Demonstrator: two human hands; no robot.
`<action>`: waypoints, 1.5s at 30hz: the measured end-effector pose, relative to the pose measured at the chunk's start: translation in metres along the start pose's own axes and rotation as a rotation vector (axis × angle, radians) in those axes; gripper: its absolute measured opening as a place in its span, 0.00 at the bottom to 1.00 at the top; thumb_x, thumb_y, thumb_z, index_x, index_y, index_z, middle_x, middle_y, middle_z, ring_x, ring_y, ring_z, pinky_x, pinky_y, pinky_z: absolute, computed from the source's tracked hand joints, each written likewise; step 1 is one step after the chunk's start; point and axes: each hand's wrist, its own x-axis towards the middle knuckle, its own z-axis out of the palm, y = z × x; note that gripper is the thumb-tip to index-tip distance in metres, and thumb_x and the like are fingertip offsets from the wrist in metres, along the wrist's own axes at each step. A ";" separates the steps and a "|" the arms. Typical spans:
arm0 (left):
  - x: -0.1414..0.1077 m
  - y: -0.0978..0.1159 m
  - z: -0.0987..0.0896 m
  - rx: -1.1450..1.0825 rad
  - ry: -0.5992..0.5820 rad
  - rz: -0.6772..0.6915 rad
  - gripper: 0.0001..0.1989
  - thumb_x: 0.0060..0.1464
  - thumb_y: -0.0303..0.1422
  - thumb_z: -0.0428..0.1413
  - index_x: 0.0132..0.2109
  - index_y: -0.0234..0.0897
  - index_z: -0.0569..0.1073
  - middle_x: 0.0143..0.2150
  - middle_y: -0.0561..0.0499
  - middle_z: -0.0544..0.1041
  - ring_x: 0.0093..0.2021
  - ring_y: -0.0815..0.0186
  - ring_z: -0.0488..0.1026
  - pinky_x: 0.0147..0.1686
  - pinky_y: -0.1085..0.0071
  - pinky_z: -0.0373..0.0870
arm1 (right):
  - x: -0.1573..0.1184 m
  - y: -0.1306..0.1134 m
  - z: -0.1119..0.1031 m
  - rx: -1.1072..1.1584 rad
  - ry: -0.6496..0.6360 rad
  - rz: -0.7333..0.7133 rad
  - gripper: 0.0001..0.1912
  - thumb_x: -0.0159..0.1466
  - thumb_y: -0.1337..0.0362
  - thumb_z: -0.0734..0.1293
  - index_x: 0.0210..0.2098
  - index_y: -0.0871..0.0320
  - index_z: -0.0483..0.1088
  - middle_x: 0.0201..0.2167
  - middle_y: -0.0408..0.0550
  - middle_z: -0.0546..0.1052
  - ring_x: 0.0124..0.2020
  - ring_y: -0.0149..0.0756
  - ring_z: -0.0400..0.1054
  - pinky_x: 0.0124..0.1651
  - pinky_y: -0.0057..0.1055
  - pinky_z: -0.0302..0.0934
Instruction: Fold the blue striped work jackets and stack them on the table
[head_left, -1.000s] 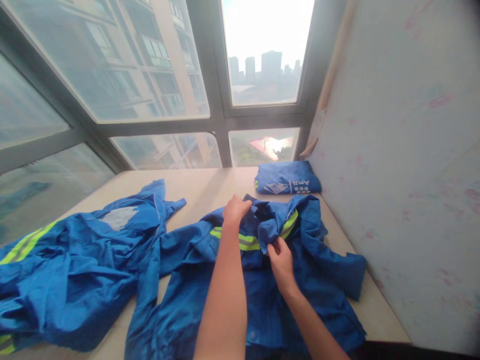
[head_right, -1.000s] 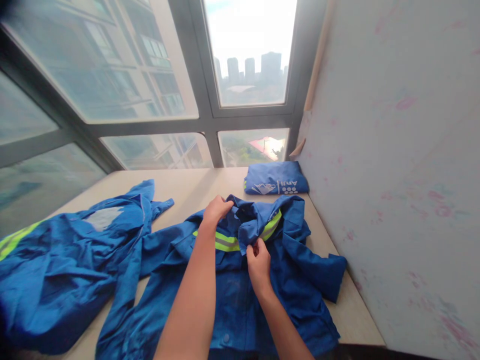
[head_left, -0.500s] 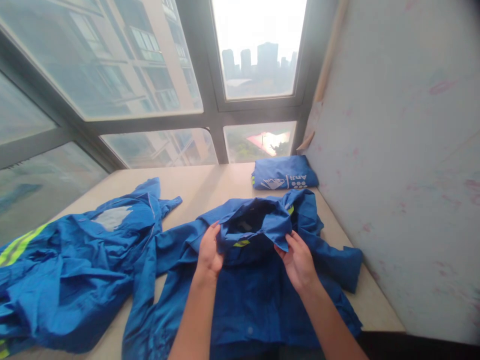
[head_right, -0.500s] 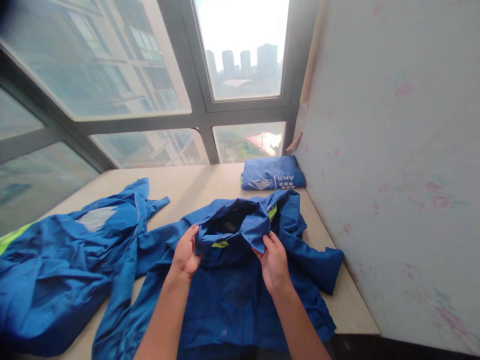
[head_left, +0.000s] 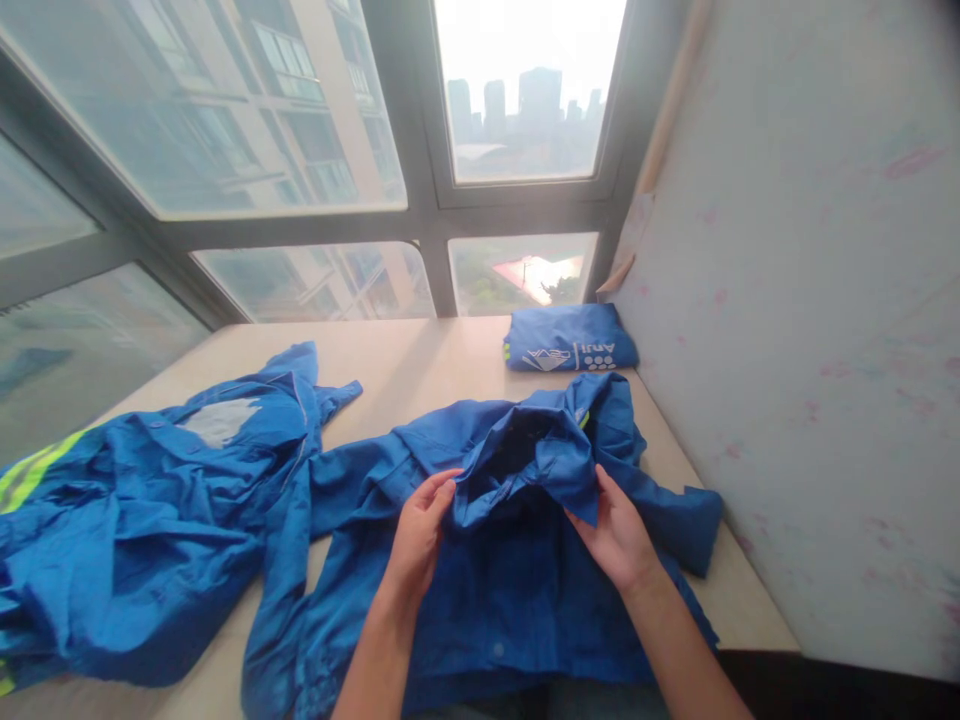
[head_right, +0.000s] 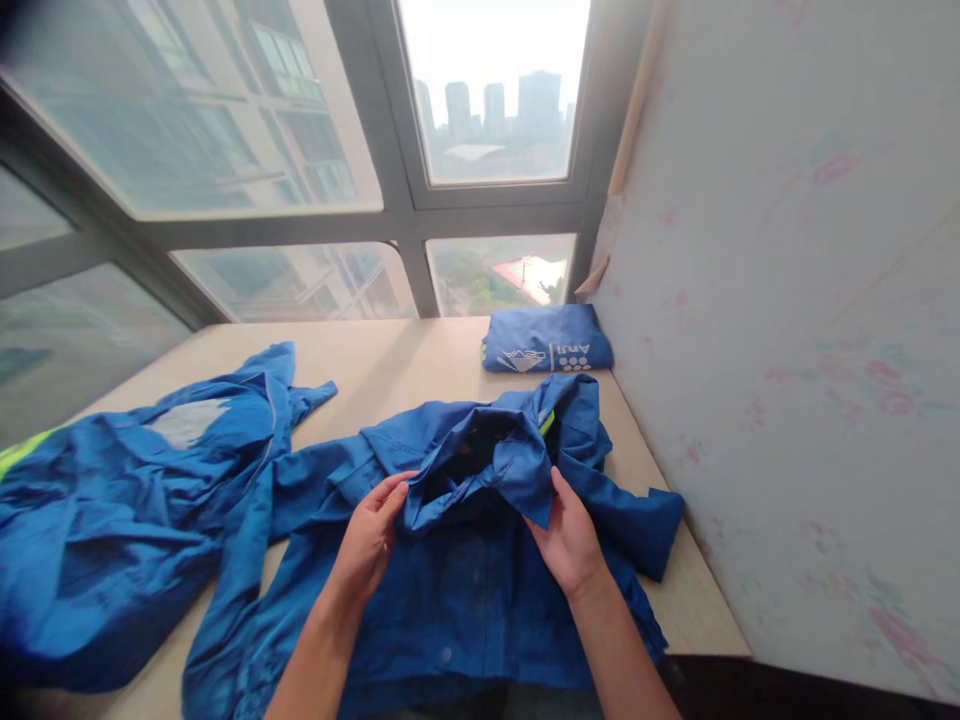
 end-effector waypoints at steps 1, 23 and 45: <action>0.001 0.000 0.000 0.001 0.007 -0.004 0.20 0.44 0.42 0.69 0.42 0.36 0.80 0.34 0.51 0.81 0.34 0.67 0.77 0.37 0.76 0.74 | -0.001 -0.001 0.003 0.006 0.014 0.010 0.11 0.63 0.57 0.69 0.43 0.52 0.77 0.43 0.44 0.82 0.47 0.40 0.77 0.45 0.36 0.74; 0.041 0.024 -0.007 0.895 0.000 0.352 0.14 0.54 0.33 0.53 0.46 0.37 0.77 0.44 0.46 0.81 0.43 0.59 0.77 0.44 0.66 0.71 | 0.016 -0.065 -0.010 -1.076 0.089 -0.552 0.20 0.59 0.50 0.67 0.45 0.56 0.75 0.41 0.53 0.81 0.38 0.45 0.77 0.42 0.41 0.72; 0.108 0.054 0.040 0.473 -0.309 -0.035 0.17 0.48 0.46 0.60 0.33 0.35 0.75 0.26 0.52 0.75 0.27 0.67 0.70 0.28 0.72 0.68 | 0.068 -0.109 0.094 -1.616 -0.495 -0.314 0.13 0.61 0.59 0.62 0.31 0.59 0.76 0.29 0.46 0.77 0.32 0.37 0.69 0.35 0.30 0.60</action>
